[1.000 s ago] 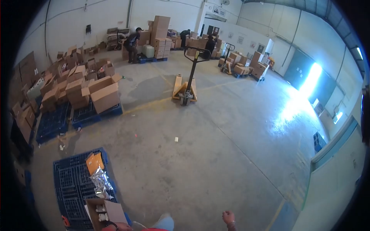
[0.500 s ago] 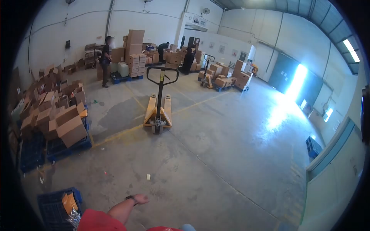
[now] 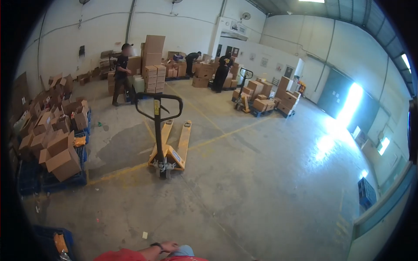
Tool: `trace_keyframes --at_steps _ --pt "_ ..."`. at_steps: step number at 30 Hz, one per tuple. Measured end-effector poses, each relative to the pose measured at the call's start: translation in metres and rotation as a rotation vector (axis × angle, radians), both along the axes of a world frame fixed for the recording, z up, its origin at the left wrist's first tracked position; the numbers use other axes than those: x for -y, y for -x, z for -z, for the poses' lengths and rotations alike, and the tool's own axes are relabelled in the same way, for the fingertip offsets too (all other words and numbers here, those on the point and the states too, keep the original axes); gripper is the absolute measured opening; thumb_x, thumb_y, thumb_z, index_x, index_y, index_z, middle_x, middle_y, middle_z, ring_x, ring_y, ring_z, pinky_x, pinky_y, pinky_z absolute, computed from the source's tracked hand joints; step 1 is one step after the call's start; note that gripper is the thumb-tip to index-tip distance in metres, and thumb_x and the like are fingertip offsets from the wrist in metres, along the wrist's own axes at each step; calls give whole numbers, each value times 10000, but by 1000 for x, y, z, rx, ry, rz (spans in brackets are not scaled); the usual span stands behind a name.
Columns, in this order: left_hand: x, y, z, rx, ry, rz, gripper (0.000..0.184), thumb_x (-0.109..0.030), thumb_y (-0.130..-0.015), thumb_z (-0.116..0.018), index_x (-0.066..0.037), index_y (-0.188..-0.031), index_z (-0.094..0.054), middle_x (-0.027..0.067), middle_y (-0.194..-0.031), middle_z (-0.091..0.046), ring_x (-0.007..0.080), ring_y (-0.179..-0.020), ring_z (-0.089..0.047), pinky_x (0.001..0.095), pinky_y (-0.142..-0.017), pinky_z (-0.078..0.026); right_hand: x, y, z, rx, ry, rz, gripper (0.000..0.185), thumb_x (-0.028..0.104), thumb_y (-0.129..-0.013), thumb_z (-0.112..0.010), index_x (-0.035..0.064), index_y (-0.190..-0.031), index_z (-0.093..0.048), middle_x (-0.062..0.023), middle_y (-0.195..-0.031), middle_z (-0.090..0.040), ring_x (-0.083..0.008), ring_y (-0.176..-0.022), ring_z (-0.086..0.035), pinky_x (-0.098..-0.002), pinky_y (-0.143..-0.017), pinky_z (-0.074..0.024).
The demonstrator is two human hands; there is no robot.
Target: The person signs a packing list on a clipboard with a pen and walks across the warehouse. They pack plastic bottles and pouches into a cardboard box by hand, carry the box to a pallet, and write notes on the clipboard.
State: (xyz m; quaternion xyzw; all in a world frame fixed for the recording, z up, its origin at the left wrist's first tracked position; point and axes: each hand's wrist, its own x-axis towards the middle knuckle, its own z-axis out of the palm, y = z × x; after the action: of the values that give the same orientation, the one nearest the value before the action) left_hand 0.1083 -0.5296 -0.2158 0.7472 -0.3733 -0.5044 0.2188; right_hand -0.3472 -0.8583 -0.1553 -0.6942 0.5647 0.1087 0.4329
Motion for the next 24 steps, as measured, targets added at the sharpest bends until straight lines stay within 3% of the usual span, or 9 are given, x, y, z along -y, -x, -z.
trace_keyframes --at_steps 1,4,6,7,9,11,12,18,24 --pt "-2 -28 23 28 34 -180 559 -489 -832 -595 -63 -1194 -587 152 -1118 -645 270 -1036 -614 343 -908 -470 43 -29 4 -8 22 -55 432 362 -915 -535 15 -1167 -586 -144 -1038 -634 -191 -898 -601 -361 -773 -493" --pt "5 -88 -42 52 -313 -599 444 -415 -819 -584 -84 -1107 -652 118 -1032 -677 228 -945 -642 364 -824 -493 153 -116 4 142 122 35 473 405 -911 -522 19 -1173 -596 -203 -1127 -613 -252 -1036 -600 -386 -882 -479" --pt "3 -150 46 185 -690 -405 448 -416 -834 -534 -86 -1115 -648 144 -1085 -656 252 -978 -630 381 -847 -482 209 -189 -30 -54 225 -81 382 385 -864 -525 83 -1064 -646 -166 -1102 -639 -345 -1039 -603 -438 -896 -483" --pt "18 -163 71 181 -675 -411 448 -416 -834 -534 -86 -1115 -648 144 -1085 -656 252 -978 -630 381 -847 -482 236 -211 -29 -110 289 -177 496 406 -911 -516 36 -1241 -549 -198 -1229 -574 -278 -1128 -566 -402 -964 -441" --pt "67 -181 99 741 -306 -359 448 -414 -849 -473 -119 -1144 -638 160 -1138 -630 283 -1011 -613 397 -882 -462 275 -258 -23 -97 208 -159 511 404 -917 -507 36 -1271 -520 -187 -1273 -546 -278 -1138 -560 -408 -968 -438" --pt "159 -264 30 199 -589 144 445 -433 -859 -442 -147 -1138 -638 143 -1145 -627 294 -1020 -605 403 -899 -447 302 -278 -21 -106 85 -140 526 402 -923 -498 35 -1301 -490 -177 -1317 -517 -278 -1148 -554 -414 -971 -434" --pt "200 -277 -19 227 -371 35 426 -444 -868 -426 -160 -1092 -651 122 -1109 -644 298 -1009 -606 399 -884 -452 310 -288 -21 -48 39 -71 492 401 -926 -493 48 -1268 -518 -159 -1271 -552 -269 -1110 -572 -405 -942 -450" --pt "469 -414 -63 264 228 -309 400 -425 -839 -593 -79 -1028 -657 124 -923 -684 254 -854 -648 374 -770 -494 425 -416 26 206 -166 78 403 390 -925 -502 75 -1172 -550 -124 -1137 -589 -233 -951 -577 -376 -800 -456" --pt "615 -514 -53 102 136 -462 389 -396 -835 -613 -54 -1018 -644 121 -909 -681 241 -852 -647 334 -757 -493 630 -483 33 401 -322 232 322 377 -920 -521 98 -1077 -554 -98 -1006 -592 -191 -772 -557 -344 -631 -444"
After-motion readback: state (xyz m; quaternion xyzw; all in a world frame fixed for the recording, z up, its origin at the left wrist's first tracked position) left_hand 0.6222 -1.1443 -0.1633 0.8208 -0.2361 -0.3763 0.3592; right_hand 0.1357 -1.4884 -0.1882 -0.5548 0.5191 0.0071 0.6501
